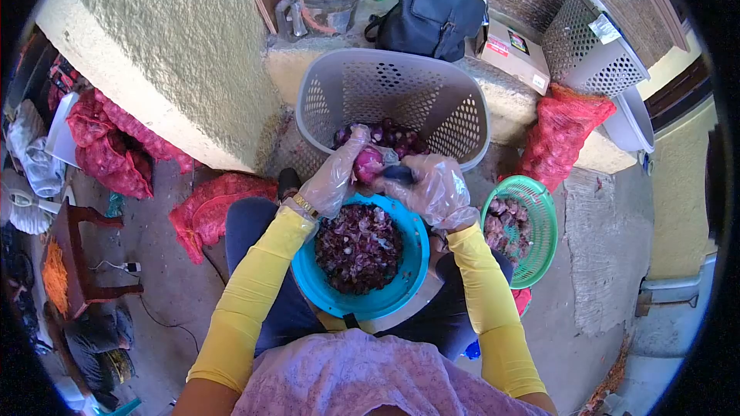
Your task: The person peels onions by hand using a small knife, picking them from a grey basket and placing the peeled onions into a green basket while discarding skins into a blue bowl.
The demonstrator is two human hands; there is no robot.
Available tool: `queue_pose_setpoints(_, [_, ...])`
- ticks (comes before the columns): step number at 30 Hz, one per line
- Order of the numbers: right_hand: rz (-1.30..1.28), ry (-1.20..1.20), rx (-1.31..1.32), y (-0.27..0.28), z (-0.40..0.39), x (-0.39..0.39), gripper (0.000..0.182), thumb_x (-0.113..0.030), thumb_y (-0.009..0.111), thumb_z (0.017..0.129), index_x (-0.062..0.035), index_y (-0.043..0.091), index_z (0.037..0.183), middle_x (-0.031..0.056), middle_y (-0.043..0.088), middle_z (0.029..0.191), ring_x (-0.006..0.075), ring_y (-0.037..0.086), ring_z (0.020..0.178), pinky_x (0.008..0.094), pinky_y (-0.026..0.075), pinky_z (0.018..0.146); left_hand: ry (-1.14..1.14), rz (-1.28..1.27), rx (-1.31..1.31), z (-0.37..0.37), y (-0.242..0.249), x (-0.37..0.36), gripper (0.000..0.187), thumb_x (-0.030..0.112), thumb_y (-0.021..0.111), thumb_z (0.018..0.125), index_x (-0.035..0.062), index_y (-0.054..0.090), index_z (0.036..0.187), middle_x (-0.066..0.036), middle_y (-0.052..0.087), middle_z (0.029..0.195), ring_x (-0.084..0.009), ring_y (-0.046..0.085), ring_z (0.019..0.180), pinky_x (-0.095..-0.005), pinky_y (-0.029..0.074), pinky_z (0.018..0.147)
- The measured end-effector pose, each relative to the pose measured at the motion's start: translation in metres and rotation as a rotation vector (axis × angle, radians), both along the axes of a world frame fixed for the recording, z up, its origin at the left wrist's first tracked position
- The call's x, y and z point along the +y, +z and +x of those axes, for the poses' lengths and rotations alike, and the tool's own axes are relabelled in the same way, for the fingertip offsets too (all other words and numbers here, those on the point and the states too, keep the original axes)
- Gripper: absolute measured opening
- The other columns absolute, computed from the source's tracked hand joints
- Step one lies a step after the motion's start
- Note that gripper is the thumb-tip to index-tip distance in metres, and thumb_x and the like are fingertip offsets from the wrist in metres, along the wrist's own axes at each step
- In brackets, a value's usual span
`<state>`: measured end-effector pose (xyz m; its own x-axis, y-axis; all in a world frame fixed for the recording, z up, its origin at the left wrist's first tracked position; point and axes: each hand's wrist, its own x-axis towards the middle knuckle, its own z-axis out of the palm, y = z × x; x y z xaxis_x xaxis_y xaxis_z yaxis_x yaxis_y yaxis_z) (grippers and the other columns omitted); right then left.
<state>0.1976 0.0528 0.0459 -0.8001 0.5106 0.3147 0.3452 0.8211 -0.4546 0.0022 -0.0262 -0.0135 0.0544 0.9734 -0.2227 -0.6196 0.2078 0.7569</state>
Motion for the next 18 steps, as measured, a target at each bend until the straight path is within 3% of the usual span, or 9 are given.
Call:
queue_pose_setpoints(5, [-0.118, -0.132, 0.087, 0.007, -0.002, -0.002, 0.049, -0.052, 0.085, 0.082, -0.0039, 0.076, 0.086, 0.0203, 0.069, 0.072, 0.0404, 0.069, 0.067, 0.0451, 0.054, 0.061, 0.014, -0.032, 0.022, 0.002, 0.009, -0.006, 0.069, 0.062, 0.04, 0.11, 0.0006, 0.065, 0.129, -0.008, 0.073, 0.106, -0.0151, 0.069, 0.09, -0.0319, 0.058, 0.08])
queue_pose_setpoints(9, [-0.078, -0.155, 0.006, 0.007, -0.002, -0.001, 0.05, -0.053, 0.085, 0.083, -0.0036, 0.075, 0.086, 0.0202, 0.069, 0.073, 0.0403, 0.07, 0.069, 0.0455, 0.054, 0.062, 0.001, -0.028, 0.011, 0.002, 0.005, -0.004, 0.068, 0.061, 0.039, 0.11, 0.0016, 0.065, 0.13, -0.006, 0.072, 0.103, -0.0134, 0.067, 0.085, -0.0305, 0.057, 0.076])
queue_pose_setpoints(18, [-0.09, -0.132, 0.052, 0.004, -0.002, -0.001, 0.051, -0.054, 0.083, 0.085, -0.0039, 0.077, 0.09, 0.021, 0.071, 0.075, 0.041, 0.071, 0.071, 0.0466, 0.055, 0.065, -0.007, -0.04, 0.049, 0.004, 0.024, -0.011, 0.066, 0.059, 0.039, 0.111, 0.0014, 0.064, 0.131, -0.009, 0.072, 0.111, -0.0155, 0.069, 0.091, -0.0321, 0.059, 0.082])
